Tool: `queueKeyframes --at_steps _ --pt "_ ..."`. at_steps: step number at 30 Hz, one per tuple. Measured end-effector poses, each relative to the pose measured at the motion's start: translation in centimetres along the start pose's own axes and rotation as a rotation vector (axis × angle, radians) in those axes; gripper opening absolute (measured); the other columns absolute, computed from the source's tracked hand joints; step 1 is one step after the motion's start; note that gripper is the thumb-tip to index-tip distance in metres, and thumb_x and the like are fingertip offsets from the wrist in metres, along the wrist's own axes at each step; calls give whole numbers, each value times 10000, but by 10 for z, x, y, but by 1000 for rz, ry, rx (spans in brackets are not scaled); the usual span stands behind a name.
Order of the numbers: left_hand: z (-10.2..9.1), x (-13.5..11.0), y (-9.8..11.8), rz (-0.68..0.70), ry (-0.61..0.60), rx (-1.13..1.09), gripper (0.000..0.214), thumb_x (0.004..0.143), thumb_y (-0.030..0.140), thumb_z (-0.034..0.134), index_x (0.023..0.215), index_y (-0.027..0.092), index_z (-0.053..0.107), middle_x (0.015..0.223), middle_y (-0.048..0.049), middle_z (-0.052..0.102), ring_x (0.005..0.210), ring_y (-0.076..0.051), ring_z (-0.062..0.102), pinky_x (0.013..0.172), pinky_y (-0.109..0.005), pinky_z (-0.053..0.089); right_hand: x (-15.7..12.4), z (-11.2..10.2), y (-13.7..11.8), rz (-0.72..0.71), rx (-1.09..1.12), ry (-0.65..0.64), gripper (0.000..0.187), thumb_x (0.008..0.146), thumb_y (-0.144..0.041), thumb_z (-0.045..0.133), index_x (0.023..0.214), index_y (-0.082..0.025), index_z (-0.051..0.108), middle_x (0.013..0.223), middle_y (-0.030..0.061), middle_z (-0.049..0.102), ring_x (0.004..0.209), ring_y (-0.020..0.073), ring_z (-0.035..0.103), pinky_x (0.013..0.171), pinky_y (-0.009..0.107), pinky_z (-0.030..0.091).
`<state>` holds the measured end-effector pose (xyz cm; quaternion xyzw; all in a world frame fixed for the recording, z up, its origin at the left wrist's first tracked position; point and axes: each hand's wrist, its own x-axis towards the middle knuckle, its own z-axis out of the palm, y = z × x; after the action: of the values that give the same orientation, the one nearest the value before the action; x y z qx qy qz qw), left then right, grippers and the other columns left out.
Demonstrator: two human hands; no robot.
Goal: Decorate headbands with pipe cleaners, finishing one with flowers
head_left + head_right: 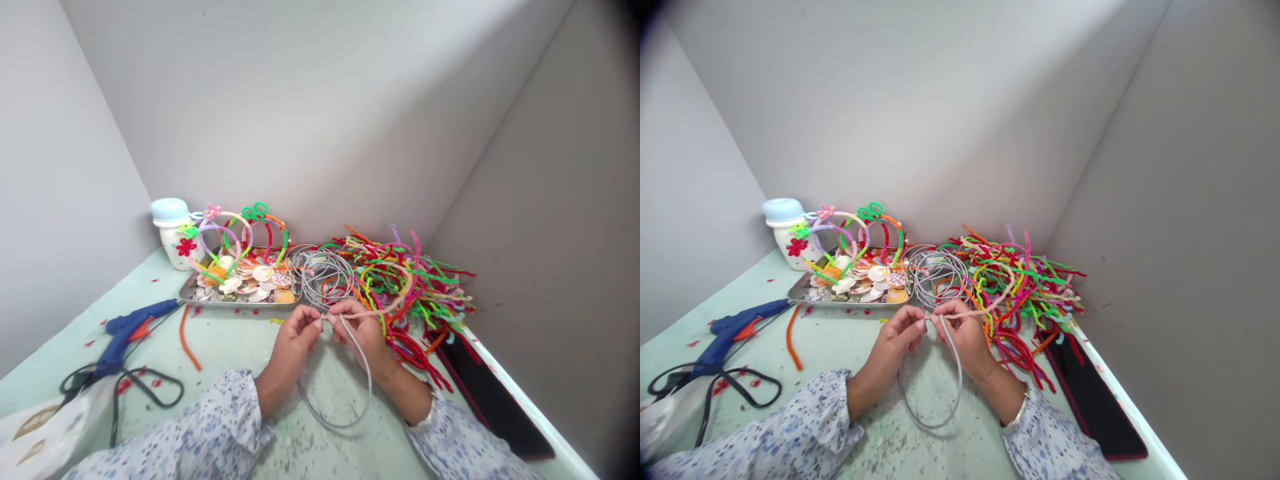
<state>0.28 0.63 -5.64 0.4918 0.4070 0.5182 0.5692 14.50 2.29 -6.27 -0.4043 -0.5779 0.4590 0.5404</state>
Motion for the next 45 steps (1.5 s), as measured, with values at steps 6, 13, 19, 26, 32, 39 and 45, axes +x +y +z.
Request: queueKeyframes --at_steps 6,13,19,26,32,39,45 --pt "-1 1 0 42 12 70 119 796 280 581 801 172 531 637 53 457 548 -79 372 516 -202 307 -1 1 1 -49 -2 12 151 763 -318 657 797 -203 564 556 -44 535 474 112 483 458 234 378" --pt "-2 1 -1 79 6 88 140 797 295 592 775 170 533 641 49 463 564 -83 380 527 -202 303 0 1 0 -30 31 29 152 779 -325 645 794 -197 565 541 -46 527 462 106 471 449 228 369" --pt "-1 -1 0 52 -7 47 140 802 295 584 797 168 526 640 52 459 550 -74 374 518 -195 308 0 2 1 -13 31 -9 160 753 -318 675 791 -195 580 527 -49 523 456 98 470 437 215 364" --pt "-2 2 -1 40 20 30 156 800 296 595 868 173 529 670 53 470 546 -65 374 495 -178 311 3 -5 4 36 132 44 127 788 -320 630 818 -200 600 599 -17 595 472 105 485 447 220 365" --pt "-4 6 -6 72 83 59 159 787 306 603 828 174 525 660 49 481 545 -73 406 510 -185 347 4 -9 4 106 310 -81 138 814 -326 571 811 -194 609 707 3 635 474 100 504 449 223 367" --pt "-4 5 -1 275 264 389 141 808 291 581 893 182 553 852 -17 574 785 -149 527 738 -275 425 3 -5 -4 104 334 -41 118 770 -297 623 770 -188 578 651 -29 592 457 87 477 439 211 349" --pt "4 -19 13 558 199 549 144 858 232 506 996 193 520 984 -56 539 954 -186 510 869 -331 402 -3 5 -16 -7 18 179 116 776 -292 623 760 -197 559 587 -48 539 472 101 470 455 222 366"
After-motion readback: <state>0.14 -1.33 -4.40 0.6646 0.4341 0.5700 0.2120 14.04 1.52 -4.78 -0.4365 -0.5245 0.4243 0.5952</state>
